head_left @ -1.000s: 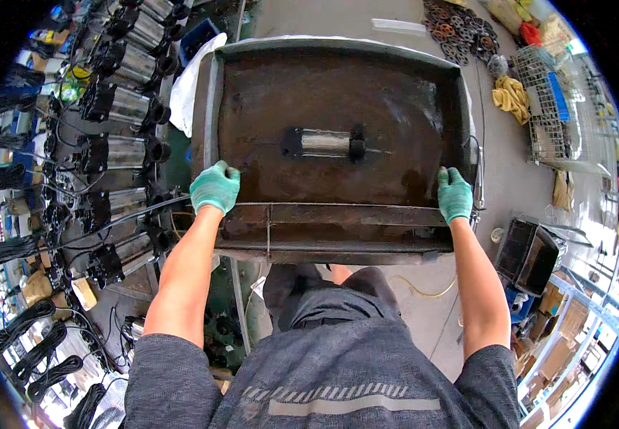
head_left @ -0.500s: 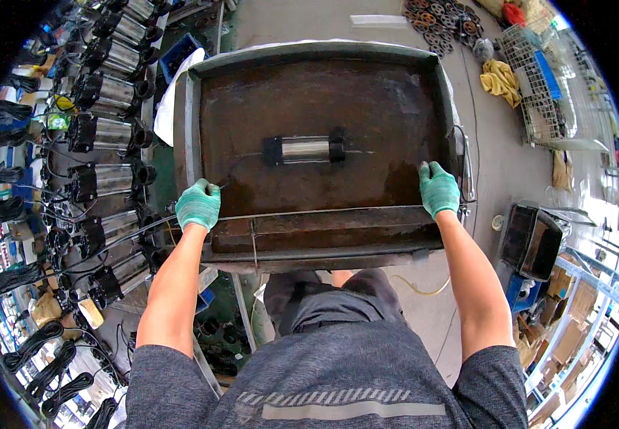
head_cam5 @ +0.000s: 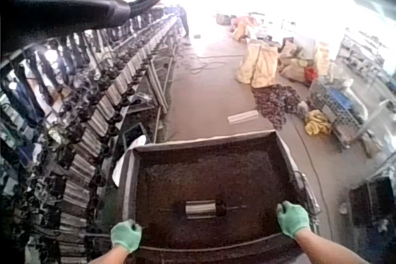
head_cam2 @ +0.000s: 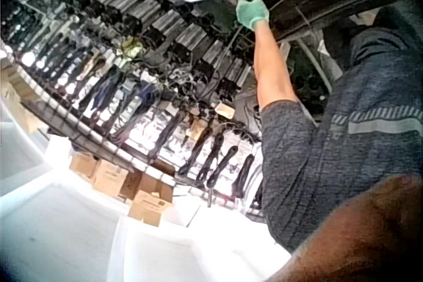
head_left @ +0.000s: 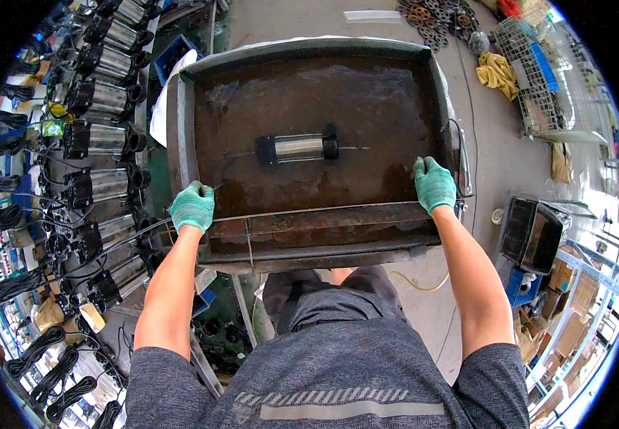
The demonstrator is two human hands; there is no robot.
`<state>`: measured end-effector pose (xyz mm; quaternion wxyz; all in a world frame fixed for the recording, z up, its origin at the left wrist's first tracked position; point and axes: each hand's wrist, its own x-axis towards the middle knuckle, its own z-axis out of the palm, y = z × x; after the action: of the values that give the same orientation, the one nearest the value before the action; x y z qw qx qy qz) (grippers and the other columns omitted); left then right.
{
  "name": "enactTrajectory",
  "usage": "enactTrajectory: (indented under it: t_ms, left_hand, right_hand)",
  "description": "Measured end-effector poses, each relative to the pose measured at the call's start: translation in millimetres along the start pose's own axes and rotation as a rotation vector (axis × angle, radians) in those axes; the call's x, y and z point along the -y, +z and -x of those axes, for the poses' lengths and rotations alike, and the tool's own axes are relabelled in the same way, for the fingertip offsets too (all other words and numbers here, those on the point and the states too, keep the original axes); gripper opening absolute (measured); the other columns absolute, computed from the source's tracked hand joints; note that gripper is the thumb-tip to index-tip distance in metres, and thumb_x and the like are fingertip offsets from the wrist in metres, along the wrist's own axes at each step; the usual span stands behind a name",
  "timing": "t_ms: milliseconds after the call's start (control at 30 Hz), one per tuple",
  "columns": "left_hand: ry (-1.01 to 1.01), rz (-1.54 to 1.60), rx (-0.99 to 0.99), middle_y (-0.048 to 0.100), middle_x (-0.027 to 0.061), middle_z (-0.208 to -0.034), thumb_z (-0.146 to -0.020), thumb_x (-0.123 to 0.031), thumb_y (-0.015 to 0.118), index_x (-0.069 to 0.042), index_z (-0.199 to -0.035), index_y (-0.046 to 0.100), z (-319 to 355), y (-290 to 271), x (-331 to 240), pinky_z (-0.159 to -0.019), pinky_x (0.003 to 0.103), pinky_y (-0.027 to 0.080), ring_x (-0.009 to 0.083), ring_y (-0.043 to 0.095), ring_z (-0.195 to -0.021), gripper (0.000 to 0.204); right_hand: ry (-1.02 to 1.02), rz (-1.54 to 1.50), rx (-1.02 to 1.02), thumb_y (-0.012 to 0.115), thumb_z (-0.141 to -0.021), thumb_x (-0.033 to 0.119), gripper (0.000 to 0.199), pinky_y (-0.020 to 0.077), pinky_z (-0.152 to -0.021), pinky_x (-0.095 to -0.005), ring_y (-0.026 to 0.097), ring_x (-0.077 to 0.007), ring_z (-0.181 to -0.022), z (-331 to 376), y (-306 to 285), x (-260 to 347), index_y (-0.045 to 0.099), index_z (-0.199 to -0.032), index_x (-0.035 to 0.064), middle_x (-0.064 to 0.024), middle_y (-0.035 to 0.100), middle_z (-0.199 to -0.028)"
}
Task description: The person picks up cylindrical submersible pumps from a rack and places them into a metal tray filled with water. They repeatedly submerge the pumps, lift them out, and inspect them while wearing green gloves. The process is repeated for multiple units in a workshop setting.
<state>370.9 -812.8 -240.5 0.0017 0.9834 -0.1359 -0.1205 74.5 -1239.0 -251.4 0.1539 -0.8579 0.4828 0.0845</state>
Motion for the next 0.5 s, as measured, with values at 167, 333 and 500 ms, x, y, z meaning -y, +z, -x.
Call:
enactTrajectory:
  t_ms: [167,333,500]
  left_hand:
    - [-0.001,-0.007,0.008,0.073,0.0214,-0.093,-0.096,-0.039,0.057,-0.012,-0.095,0.072,0.7,-2.8,-1.9,-0.079,0.054,0.054,0.0451,0.069,-0.091,0.031]
    - [-0.003,-0.002,0.014,0.073,0.0221,-0.094,-0.096,-0.039,0.056,-0.012,-0.097,0.072,1.7,-3.6,-2.0,-0.08,0.054,0.054,0.0454,0.069,-0.092,0.032]
    - [0.0,0.005,0.006,0.072,0.0228,-0.096,-0.096,-0.039,0.055,-0.011,-0.1,0.073,1.3,-3.7,-2.3,-0.081,0.055,0.054,0.0456,0.068,-0.093,0.033]
  right_hand:
    - [0.002,-0.007,-0.003,0.045,-0.104,0.049,0.043,0.0529,-0.085,-0.0586,0.067,-0.0484,-0.098,0.1,-1.1,0.5,0.068,-0.108,0.0125,-0.026,0.072,-0.101]
    - [0.014,0.029,0.01,0.045,-0.104,0.05,0.044,0.053,-0.086,-0.0582,0.067,-0.0481,-0.099,0.1,-1.2,0.8,0.068,-0.109,0.0126,-0.0257,0.072,-0.101]
    - [-0.003,0.013,-0.004,0.045,-0.104,0.049,0.043,0.0523,-0.084,-0.0587,0.067,-0.0484,-0.098,0.0,-0.6,1.1,0.068,-0.107,0.0122,-0.026,0.072,-0.1]
